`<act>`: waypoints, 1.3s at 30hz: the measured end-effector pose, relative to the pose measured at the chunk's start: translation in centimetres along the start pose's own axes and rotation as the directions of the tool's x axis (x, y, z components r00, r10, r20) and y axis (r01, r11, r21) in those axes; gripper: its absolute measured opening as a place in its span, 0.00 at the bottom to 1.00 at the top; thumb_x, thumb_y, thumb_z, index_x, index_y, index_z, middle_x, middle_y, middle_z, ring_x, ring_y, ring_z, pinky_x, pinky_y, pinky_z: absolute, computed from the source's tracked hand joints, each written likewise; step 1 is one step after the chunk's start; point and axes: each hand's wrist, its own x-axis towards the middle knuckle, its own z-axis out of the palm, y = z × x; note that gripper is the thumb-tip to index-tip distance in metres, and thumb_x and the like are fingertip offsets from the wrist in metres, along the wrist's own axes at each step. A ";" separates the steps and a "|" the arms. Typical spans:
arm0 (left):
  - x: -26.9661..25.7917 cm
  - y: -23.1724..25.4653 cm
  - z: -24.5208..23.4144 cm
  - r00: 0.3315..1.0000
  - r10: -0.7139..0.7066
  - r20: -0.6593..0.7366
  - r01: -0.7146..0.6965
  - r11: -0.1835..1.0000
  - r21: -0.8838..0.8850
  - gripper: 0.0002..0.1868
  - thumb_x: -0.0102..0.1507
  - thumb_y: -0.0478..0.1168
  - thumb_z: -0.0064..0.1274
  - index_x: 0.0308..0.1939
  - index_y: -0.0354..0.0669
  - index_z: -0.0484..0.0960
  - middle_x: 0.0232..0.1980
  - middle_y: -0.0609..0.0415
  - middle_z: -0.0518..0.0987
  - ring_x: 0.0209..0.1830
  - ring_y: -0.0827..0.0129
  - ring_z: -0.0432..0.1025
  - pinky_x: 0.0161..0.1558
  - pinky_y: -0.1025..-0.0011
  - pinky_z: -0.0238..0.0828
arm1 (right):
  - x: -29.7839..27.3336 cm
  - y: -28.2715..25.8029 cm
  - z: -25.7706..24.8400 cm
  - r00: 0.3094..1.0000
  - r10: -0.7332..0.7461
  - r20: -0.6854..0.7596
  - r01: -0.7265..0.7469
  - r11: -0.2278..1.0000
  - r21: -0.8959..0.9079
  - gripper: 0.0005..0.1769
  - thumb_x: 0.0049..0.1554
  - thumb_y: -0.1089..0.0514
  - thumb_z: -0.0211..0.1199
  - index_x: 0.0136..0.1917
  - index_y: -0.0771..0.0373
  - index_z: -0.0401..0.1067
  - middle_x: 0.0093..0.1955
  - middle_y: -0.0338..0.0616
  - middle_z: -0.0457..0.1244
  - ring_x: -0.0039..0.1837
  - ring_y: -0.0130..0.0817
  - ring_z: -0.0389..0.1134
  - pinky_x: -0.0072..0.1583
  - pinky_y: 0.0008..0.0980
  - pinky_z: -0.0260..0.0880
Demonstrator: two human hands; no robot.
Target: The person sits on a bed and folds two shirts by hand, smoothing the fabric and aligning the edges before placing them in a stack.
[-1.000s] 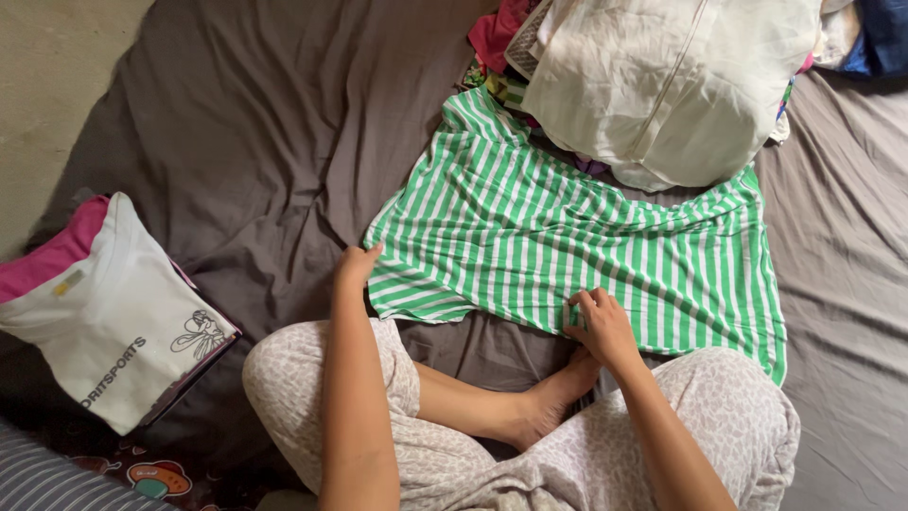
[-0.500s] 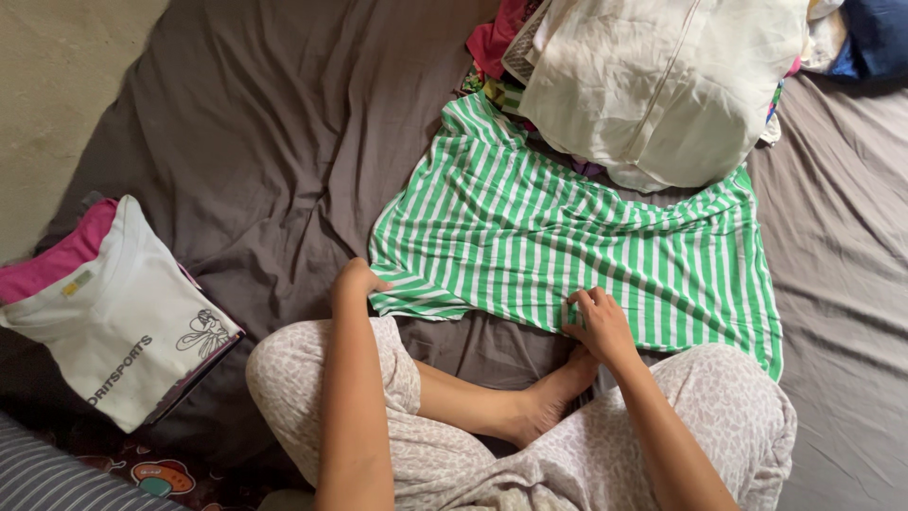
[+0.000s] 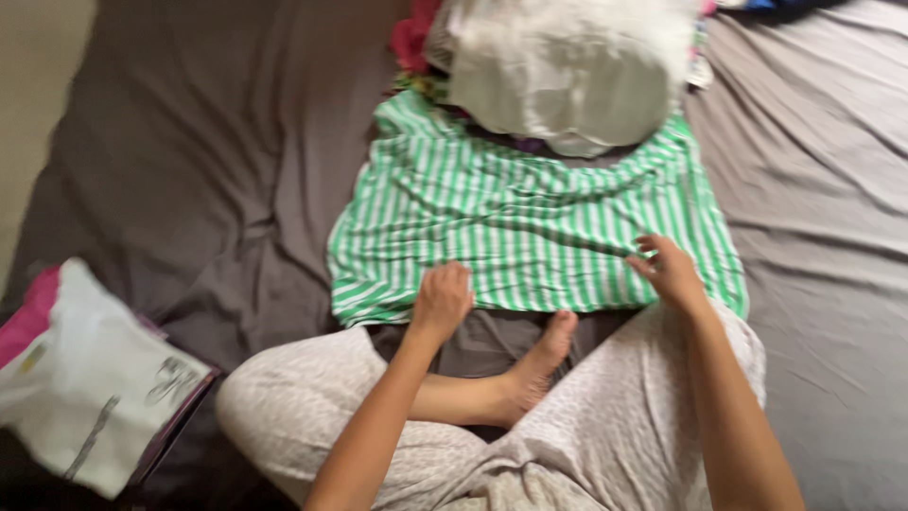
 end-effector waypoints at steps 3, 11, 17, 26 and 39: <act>-0.2 2.9 1.2 0.973 0.110 0.202 -0.094 0.992 -0.088 0.21 0.56 0.43 0.65 0.49 0.41 0.77 0.49 0.49 0.75 0.51 0.55 0.70 0.54 0.57 0.65 | -2.5 5.6 -4.3 0.950 0.284 -0.133 -0.273 0.957 0.096 0.22 0.57 0.53 0.70 0.62 0.63 0.73 0.54 0.46 0.70 0.49 0.42 0.73 0.49 0.41 0.71; 0.0 2.3 3.6 0.980 0.136 0.149 -0.145 0.988 0.050 0.14 0.58 0.35 0.59 0.47 0.45 0.78 0.46 0.52 0.77 0.48 0.58 0.72 0.51 0.59 0.69 | -10.1 15.3 -4.6 0.766 0.485 -0.423 -0.588 0.794 -0.154 0.29 0.48 0.41 0.79 0.47 0.66 0.75 0.48 0.57 0.66 0.51 0.53 0.68 0.52 0.46 0.69; 1.6 3.1 -0.7 0.982 -0.008 0.186 0.035 0.989 -0.143 0.11 0.58 0.35 0.58 0.45 0.45 0.81 0.44 0.50 0.77 0.47 0.55 0.73 0.47 0.57 0.70 | -10.2 17.2 -4.7 0.755 0.654 -0.045 -0.656 0.753 -0.052 0.24 0.52 0.37 0.70 0.43 0.60 0.78 0.43 0.51 0.70 0.47 0.48 0.73 0.51 0.46 0.69; 3.0 2.0 -1.9 0.896 0.039 0.442 0.106 0.948 -0.299 0.10 0.61 0.43 0.58 0.41 0.42 0.81 0.42 0.48 0.79 0.44 0.50 0.74 0.44 0.55 0.71 | -11.2 13.8 -6.4 0.766 0.613 -0.195 -0.643 0.725 -0.248 0.22 0.51 0.39 0.74 0.42 0.61 0.79 0.43 0.50 0.70 0.48 0.49 0.71 0.50 0.50 0.67; 22.6 -10.8 3.1 0.970 -0.172 0.174 0.212 0.945 -0.249 0.10 0.64 0.36 0.54 0.49 0.43 0.82 0.48 0.49 0.80 0.50 0.52 0.75 0.49 0.58 0.73 | 13.3 9.1 -5.6 0.944 0.048 -0.327 -0.039 0.999 0.034 0.14 0.57 0.62 0.71 0.56 0.64 0.75 0.56 0.52 0.65 0.46 0.41 0.71 0.52 0.40 0.70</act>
